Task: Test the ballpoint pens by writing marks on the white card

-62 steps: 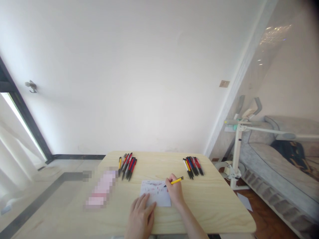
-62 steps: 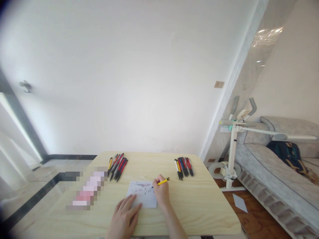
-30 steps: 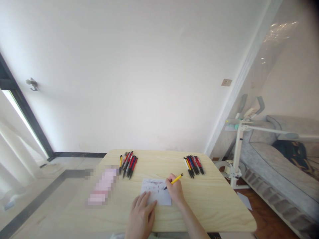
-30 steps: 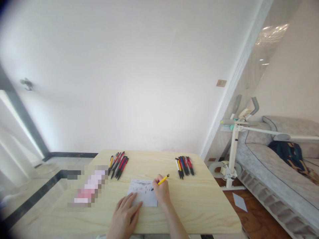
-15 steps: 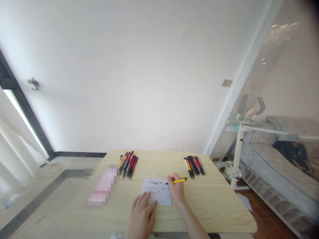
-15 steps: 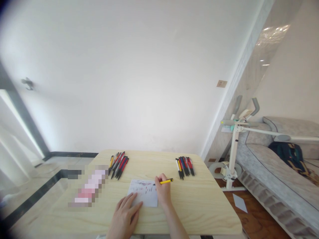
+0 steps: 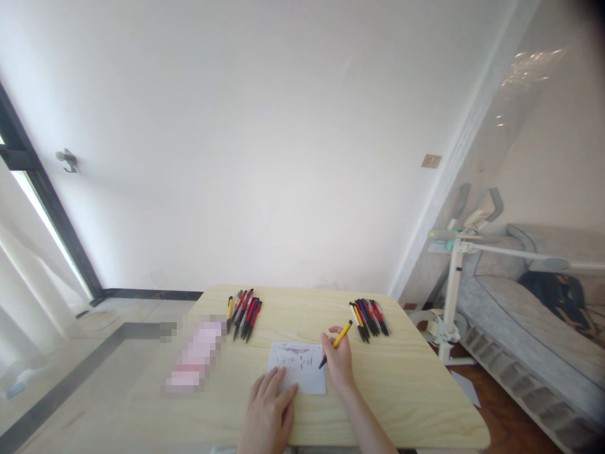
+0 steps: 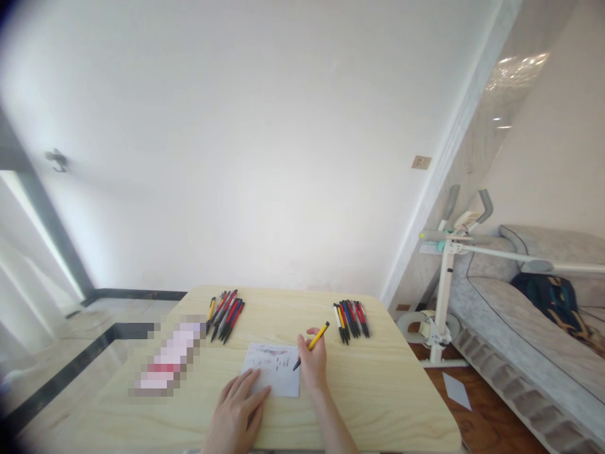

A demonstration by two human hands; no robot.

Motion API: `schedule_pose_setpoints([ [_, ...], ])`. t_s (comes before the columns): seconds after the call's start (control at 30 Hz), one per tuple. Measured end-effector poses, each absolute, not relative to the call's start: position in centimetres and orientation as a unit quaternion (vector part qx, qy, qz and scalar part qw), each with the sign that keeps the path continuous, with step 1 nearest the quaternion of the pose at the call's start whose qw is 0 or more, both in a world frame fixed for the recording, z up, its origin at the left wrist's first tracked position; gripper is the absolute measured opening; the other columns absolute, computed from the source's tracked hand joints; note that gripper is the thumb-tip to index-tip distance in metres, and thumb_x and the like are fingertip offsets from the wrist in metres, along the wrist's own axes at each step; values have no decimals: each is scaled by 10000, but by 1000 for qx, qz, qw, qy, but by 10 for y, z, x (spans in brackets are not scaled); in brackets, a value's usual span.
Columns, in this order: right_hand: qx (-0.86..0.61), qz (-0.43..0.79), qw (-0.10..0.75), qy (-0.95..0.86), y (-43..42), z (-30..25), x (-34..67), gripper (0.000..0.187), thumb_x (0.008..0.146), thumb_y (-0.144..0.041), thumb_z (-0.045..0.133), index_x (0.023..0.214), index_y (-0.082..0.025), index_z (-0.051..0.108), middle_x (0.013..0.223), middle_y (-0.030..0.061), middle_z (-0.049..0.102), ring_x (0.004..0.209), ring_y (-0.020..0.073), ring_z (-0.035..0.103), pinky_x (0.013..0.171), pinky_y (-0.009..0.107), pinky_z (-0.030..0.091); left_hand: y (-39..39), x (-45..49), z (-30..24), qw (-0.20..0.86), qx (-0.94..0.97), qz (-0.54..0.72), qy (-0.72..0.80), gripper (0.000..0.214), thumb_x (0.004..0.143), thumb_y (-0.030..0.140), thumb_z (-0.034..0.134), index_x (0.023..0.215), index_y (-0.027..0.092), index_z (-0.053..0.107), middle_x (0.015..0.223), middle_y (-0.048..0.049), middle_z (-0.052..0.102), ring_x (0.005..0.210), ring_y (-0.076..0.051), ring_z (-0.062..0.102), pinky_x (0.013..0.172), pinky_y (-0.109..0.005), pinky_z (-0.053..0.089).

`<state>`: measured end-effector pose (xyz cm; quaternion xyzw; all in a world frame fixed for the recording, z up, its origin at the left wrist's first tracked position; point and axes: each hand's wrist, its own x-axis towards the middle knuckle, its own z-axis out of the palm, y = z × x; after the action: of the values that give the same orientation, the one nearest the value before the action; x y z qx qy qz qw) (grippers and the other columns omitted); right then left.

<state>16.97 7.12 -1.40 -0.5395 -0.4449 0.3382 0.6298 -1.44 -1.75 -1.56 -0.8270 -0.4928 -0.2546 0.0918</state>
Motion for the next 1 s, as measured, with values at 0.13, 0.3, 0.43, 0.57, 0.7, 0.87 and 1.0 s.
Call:
schedule_pose_setpoints([
  [0.13, -540, 345, 621, -451, 70, -13, 170, 342, 712, -424, 557, 926, -181, 446, 421, -111, 391, 350, 102, 416, 348, 191, 341, -17, -14, -15, 87, -829, -254, -491, 310, 775, 201, 493, 1039, 337, 583, 1205, -38, 536, 1104, -238, 473, 874, -429, 416],
  [0.3, -533, 360, 609, -465, 68, -10, 169, 383, 779, -438, 463, 1046, -163, 466, 470, -85, 408, 388, 110, 438, 373, 201, 356, -18, -14, -14, 83, -827, -260, -492, 303, 772, 199, 498, 1028, 333, 591, 1201, -40, 539, 1099, -239, 478, 874, -428, 416],
  [0.43, -532, 363, 602, -471, 68, -11, 170, 429, 799, -434, 421, 1103, -136, 478, 473, -77, 401, 396, 111, 422, 384, 207, 351, -19, -15, -14, 82, -828, -255, -492, 298, 783, 202, 486, 1029, 336, 587, 1205, -38, 536, 1108, -236, 471, 879, -432, 415],
  [0.57, -534, 360, 597, -478, 70, -14, 171, 481, 774, -420, 465, 1136, -105, 481, 477, -78, 390, 414, 111, 410, 396, 208, 343, -18, -14, -13, 86, -829, -250, -493, 300, 785, 201, 481, 1038, 327, 581, 1208, -45, 532, 1108, -238, 472, 876, -436, 419],
  [0.7, -546, 345, 589, -486, 70, -16, 172, 525, 760, -407, 484, 1186, -103, 451, 487, -87, 375, 412, 101, 385, 388, 201, 321, -18, -13, -12, 87, -829, -249, -493, 304, 780, 197, 487, 1040, 324, 580, 1206, -45, 533, 1103, -239, 476, 875, -436, 422],
  [0.87, -551, 337, 585, -490, 70, -16, 172, 586, 750, -400, 501, 1246, -109, 387, 478, -87, 401, 418, 111, 414, 407, 209, 346, -18, -13, -13, 87, -827, -253, -494, 304, 779, 201, 491, 1041, 328, 578, 1203, -42, 537, 1100, -238, 479, 874, -433, 423],
  [1.0, -550, 338, 591, -484, 70, -16, 171, 632, 739, -404, 521, 1271, -111, 348, 479, -84, 428, 417, 118, 426, 417, 219, 361, -18, -13, -13, 86, -828, -254, -492, 293, 784, 211, 487, 1035, 331, 580, 1198, -40, 541, 1098, -236, 481, 871, -432, 425],
])
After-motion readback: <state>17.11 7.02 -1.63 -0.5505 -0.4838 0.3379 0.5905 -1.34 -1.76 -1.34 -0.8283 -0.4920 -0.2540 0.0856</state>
